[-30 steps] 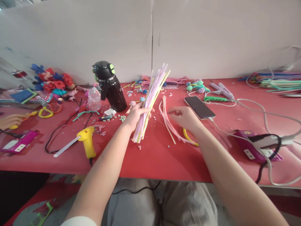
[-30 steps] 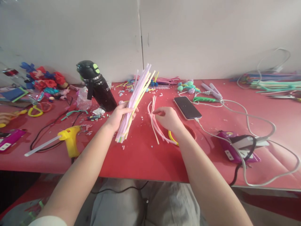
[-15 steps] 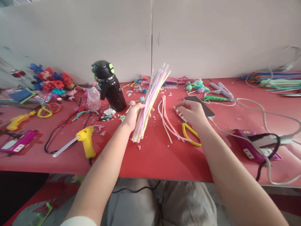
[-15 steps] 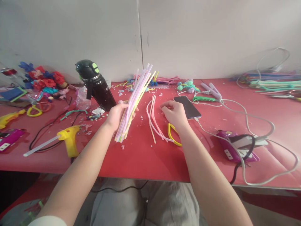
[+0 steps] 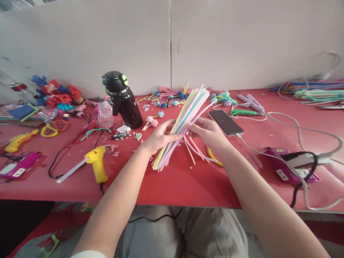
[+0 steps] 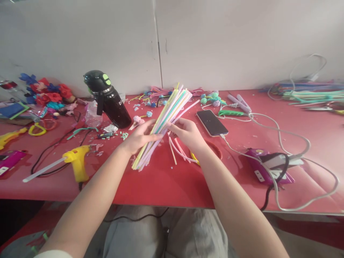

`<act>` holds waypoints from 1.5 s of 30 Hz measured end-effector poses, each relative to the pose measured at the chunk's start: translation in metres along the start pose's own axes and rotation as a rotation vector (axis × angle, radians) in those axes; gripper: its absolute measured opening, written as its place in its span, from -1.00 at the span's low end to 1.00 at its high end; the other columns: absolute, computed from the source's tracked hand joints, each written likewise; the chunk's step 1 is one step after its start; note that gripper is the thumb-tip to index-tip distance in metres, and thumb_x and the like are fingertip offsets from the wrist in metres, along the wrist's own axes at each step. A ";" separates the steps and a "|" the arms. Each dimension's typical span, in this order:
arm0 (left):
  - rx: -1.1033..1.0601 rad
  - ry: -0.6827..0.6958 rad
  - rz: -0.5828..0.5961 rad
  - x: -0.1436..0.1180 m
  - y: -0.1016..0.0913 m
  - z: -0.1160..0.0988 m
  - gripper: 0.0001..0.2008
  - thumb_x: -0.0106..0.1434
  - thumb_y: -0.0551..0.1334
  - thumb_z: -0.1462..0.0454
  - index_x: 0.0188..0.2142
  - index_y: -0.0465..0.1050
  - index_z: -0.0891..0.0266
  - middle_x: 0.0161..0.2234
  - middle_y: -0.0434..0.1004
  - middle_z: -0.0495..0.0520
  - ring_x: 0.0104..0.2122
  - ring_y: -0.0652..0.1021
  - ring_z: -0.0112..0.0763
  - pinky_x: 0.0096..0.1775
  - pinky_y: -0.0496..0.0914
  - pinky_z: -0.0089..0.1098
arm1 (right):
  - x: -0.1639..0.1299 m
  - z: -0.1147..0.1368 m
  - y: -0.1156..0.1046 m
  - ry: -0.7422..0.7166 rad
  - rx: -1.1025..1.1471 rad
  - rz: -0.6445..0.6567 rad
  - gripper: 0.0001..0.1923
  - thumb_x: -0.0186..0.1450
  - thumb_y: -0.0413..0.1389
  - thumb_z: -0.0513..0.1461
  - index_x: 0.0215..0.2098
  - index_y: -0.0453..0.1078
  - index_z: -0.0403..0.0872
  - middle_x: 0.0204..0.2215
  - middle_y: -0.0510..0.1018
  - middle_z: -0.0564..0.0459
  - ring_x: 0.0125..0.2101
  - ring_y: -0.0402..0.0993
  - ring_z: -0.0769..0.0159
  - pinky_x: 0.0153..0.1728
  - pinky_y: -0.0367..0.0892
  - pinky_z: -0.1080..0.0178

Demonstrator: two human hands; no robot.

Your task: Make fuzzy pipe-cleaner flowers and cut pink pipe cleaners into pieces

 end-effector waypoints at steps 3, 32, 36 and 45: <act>-0.020 -0.029 0.038 0.000 0.001 0.002 -0.43 0.16 0.47 0.17 0.16 0.48 0.17 0.10 0.61 0.24 -0.17 0.68 -0.15 -0.24 0.60 -0.24 | 0.002 -0.005 0.002 -0.017 0.026 0.004 -0.56 0.23 0.36 0.10 -0.25 0.57 -0.11 -0.43 0.56 0.06 -0.41 0.45 0.37 -0.29 0.40 0.26; -0.033 0.143 -0.390 0.009 -0.032 -0.004 -0.60 0.09 0.44 0.22 -0.07 0.52 0.26 -0.25 0.69 0.11 -0.42 0.61 -0.39 -0.35 0.48 -0.36 | 0.009 -0.030 -0.008 0.098 -0.841 -0.021 -0.90 0.22 0.27 -0.24 -0.46 0.51 -0.02 -0.41 0.64 -0.02 -0.38 0.53 0.20 -0.34 0.33 0.20; -0.039 0.135 -0.380 0.009 -0.030 -0.004 -0.63 0.10 0.44 0.22 -0.10 0.52 0.24 -0.28 0.68 0.09 -0.43 0.60 -0.40 -0.35 0.47 -0.37 | 0.011 -0.030 -0.014 0.061 -0.748 -0.084 -0.94 0.21 0.22 -0.28 -0.43 0.53 -0.03 -0.40 0.66 -0.02 -0.36 0.57 0.17 -0.28 0.36 0.18; -0.033 0.115 -0.384 0.007 -0.028 -0.006 -0.63 0.11 0.42 0.22 -0.09 0.51 0.27 -0.20 0.70 0.15 -0.44 0.61 -0.41 -0.37 0.49 -0.37 | 0.009 -0.023 -0.016 0.054 -0.691 -0.164 -0.88 0.23 0.22 -0.18 -0.37 0.55 -0.06 -0.36 0.67 -0.07 -0.33 0.57 0.14 -0.23 0.36 0.14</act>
Point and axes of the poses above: each hand's wrist, its own x-axis towards the middle knuckle, its own y-axis out of the palm, z = x × y, the point moved 2 cm from there along x, towards the middle knuckle
